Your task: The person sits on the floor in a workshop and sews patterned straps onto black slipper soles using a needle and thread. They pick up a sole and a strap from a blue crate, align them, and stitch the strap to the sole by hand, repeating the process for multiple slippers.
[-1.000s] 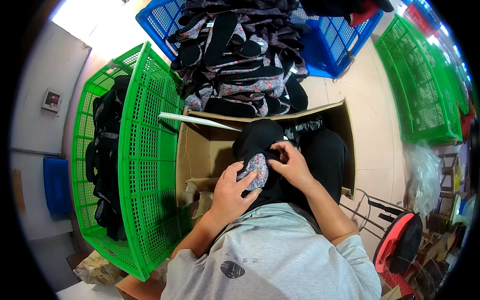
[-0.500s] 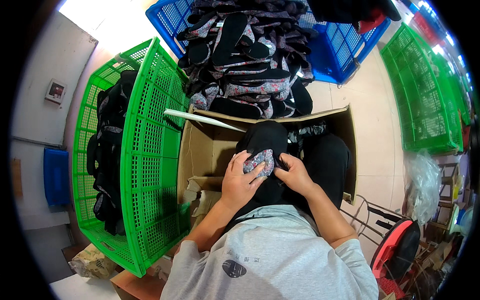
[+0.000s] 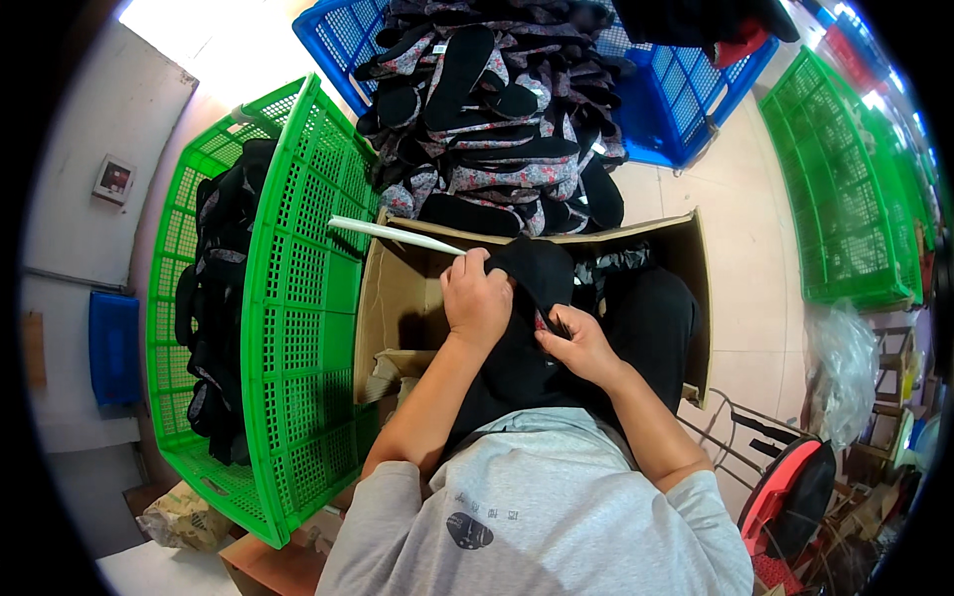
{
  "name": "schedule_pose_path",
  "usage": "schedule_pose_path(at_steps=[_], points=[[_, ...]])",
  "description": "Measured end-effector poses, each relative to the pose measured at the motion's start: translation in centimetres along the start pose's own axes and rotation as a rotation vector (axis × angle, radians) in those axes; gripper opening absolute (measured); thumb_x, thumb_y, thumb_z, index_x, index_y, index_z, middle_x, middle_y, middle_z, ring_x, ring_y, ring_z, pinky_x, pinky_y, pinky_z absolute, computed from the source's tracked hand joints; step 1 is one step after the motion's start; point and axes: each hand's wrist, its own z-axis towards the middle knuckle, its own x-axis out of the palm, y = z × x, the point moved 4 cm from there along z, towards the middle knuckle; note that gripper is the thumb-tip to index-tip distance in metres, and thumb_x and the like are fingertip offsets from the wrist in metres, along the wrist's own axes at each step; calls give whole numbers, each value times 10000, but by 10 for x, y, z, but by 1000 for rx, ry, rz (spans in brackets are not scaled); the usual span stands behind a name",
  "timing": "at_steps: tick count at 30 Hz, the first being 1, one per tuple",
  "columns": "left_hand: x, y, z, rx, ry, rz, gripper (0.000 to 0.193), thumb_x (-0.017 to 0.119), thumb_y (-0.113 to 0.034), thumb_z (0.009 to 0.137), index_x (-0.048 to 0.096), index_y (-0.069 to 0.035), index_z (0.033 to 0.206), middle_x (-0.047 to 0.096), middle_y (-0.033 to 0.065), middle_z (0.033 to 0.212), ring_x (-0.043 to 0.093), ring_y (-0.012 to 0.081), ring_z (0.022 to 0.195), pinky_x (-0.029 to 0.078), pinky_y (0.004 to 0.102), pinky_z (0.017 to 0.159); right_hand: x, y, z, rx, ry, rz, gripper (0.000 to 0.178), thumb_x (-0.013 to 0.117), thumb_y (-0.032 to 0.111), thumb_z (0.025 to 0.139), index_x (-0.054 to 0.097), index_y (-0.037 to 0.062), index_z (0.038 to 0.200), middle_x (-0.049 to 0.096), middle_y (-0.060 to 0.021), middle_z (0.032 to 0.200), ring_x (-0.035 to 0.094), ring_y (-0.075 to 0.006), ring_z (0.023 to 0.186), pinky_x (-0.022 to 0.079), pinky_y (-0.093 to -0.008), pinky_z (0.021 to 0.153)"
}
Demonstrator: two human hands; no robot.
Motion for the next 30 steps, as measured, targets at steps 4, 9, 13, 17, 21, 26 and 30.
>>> schedule_pose_path(at_steps=[4,9,13,17,21,26,30], points=[[18,16,9,-49,96,154,114,653,-90,713,702,-29,796,604,127,1169,556,315,1097,432,467,914,7,6,12,36,4,89,281,681,103,859,438,45,731,459,-36,649,422,-168,660,374,-334,641],[41,28,15,-67,190,341,222,610,-112,769,760,-19,904,551,128,1350,467,293,1280,344,539,1073,13,-6,13,29,13,144,294,683,85,854,420,44,728,424,-12,664,405,-129,668,361,-310,609],[41,24,19,16,327,275,250,594,-122,791,756,-2,940,518,142,1426,465,309,1305,378,524,1063,10,-6,10,114,17,224,305,680,78,864,409,50,724,422,8,684,400,-88,661,361,-282,589],[29,20,5,180,300,137,196,591,-108,793,731,15,854,540,214,1390,535,356,1221,462,476,979,13,-13,-5,195,44,324,280,686,76,883,447,69,736,445,45,689,420,-45,647,380,-234,598],[-2,7,-9,242,254,65,175,598,-81,790,700,14,896,593,260,1304,578,385,1177,504,455,921,16,-24,-14,233,-88,433,221,698,97,905,519,74,777,499,57,710,429,-41,649,379,-232,596],[-58,12,-18,10,63,-370,294,580,-27,870,684,-14,1145,695,159,1145,650,298,1119,508,401,954,13,-37,-25,208,-286,302,219,705,81,898,513,75,794,508,55,716,445,-41,649,384,-228,601],[-61,38,-30,-651,-89,-1209,536,569,-41,954,413,21,1463,524,161,1387,525,257,1287,432,354,1057,10,-35,-29,232,-244,552,247,726,45,873,498,94,790,562,36,731,514,-49,665,422,-221,617]])
